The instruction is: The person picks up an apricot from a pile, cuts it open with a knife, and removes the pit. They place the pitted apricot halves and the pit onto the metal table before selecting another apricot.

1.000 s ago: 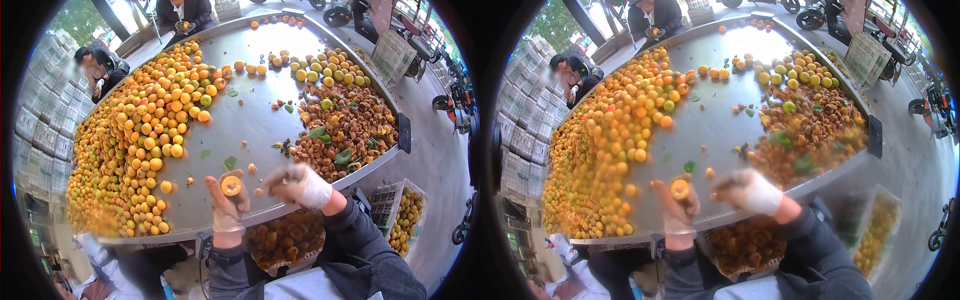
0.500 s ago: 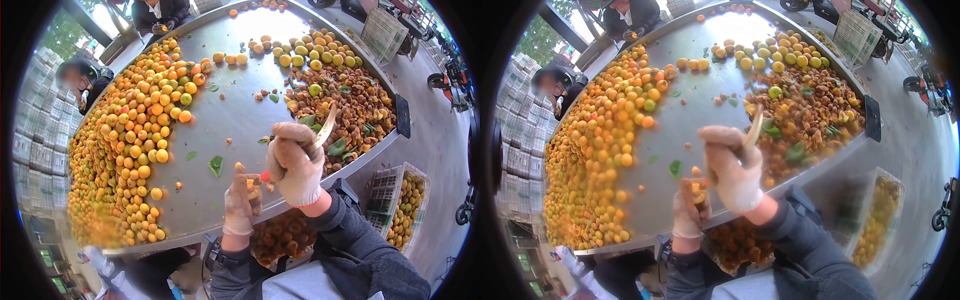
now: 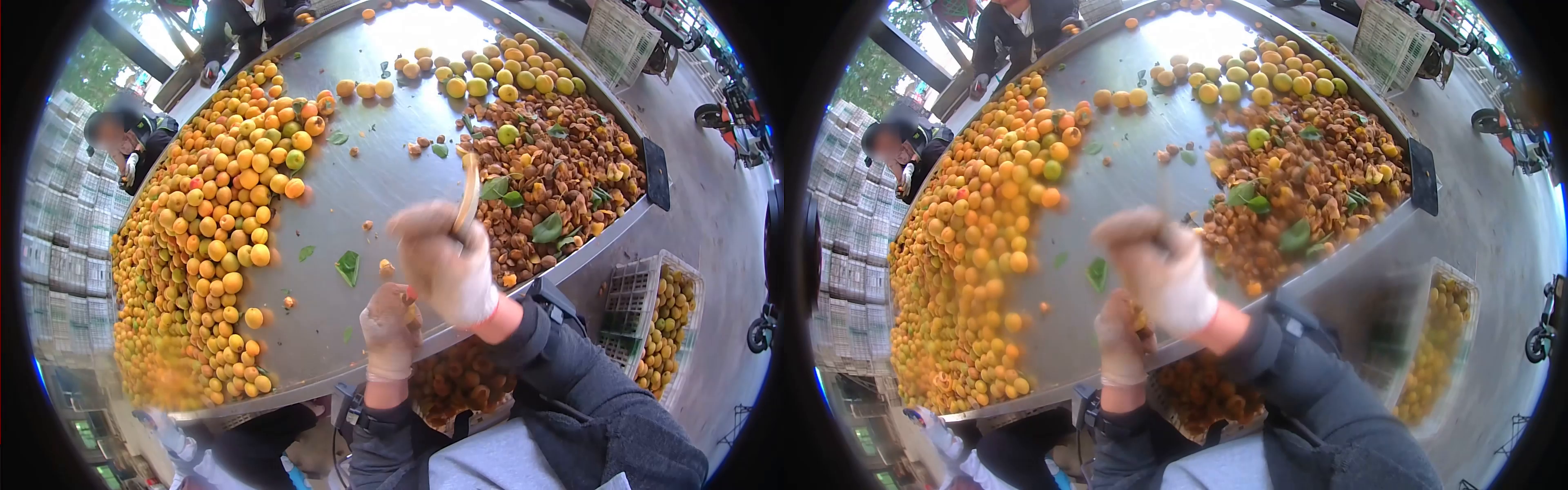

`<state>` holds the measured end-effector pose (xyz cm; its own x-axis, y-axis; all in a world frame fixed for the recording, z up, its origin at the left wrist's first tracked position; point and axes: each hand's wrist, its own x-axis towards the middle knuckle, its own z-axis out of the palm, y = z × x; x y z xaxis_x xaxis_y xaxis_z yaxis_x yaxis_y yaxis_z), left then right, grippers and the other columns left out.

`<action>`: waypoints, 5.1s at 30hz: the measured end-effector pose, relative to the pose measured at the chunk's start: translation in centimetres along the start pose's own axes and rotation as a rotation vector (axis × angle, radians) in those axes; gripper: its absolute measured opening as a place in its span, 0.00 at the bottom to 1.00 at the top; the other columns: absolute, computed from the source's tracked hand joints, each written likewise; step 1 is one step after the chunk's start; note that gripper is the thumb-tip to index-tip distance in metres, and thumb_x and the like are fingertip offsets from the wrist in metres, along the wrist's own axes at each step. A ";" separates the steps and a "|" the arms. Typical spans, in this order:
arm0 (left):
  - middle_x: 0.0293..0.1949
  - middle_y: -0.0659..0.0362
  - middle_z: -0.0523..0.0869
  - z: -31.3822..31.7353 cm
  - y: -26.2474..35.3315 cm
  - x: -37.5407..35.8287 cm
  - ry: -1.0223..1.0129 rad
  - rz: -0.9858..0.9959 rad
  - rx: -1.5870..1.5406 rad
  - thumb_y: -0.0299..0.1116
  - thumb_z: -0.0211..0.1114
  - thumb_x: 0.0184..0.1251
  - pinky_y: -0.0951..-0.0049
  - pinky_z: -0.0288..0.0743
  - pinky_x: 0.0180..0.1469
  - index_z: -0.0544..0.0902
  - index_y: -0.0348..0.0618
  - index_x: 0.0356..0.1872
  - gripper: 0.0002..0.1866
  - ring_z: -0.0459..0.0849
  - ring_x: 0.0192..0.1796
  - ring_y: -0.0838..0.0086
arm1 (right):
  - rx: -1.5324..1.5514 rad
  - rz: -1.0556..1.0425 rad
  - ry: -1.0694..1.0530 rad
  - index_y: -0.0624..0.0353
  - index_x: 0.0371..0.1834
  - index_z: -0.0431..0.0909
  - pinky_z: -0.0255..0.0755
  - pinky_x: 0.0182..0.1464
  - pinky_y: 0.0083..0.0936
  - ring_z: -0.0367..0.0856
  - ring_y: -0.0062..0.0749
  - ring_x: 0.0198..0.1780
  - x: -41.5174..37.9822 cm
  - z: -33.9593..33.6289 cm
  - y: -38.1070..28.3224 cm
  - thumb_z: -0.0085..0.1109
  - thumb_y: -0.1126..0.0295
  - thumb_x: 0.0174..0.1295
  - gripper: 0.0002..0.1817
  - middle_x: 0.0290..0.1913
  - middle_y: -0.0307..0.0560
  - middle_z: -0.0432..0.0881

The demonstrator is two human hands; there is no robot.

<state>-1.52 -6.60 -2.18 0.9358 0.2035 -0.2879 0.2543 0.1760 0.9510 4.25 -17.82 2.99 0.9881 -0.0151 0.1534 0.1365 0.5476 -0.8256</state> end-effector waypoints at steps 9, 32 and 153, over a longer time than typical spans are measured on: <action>0.16 0.65 0.72 0.5 0.9 0.4 0.014 -0.186 -0.337 0.55 0.48 0.74 0.83 0.54 0.13 0.77 0.40 0.56 0.28 0.63 0.12 0.85 | 0.452 0.216 0.318 0.57 0.42 0.78 0.48 0.13 0.19 0.54 0.18 0.12 0.9 0.1 1.6 0.48 0.78 0.63 0.09 0.17 0.33 0.60; 0.14 0.66 0.69 -3.1 0.7 2.7 -0.049 -0.407 -0.437 0.73 0.37 0.66 0.81 0.51 0.13 0.78 0.48 0.40 0.37 0.59 0.10 0.80 | -0.645 0.008 -0.448 0.58 0.43 0.82 0.73 0.37 0.19 0.80 0.21 0.32 1.1 -1.6 0.0 0.61 0.76 0.58 0.10 0.35 0.42 0.85; 0.53 0.53 0.83 -5.3 1.6 2.6 -0.258 0.491 -0.279 0.33 0.67 0.65 0.75 0.74 0.58 0.74 0.35 0.61 0.25 0.82 0.54 0.70 | -1.060 0.204 -0.556 0.57 0.37 0.83 0.75 0.36 0.41 0.81 0.55 0.32 -1.2 0.9 3.2 0.57 0.69 0.55 0.09 0.28 0.57 0.82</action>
<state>-0.01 -0.67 -2.02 0.9650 0.0918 0.2456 -0.2620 0.3730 0.8900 3.42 -15.32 0.66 0.8682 0.4950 -0.0338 0.2300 -0.4620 -0.8566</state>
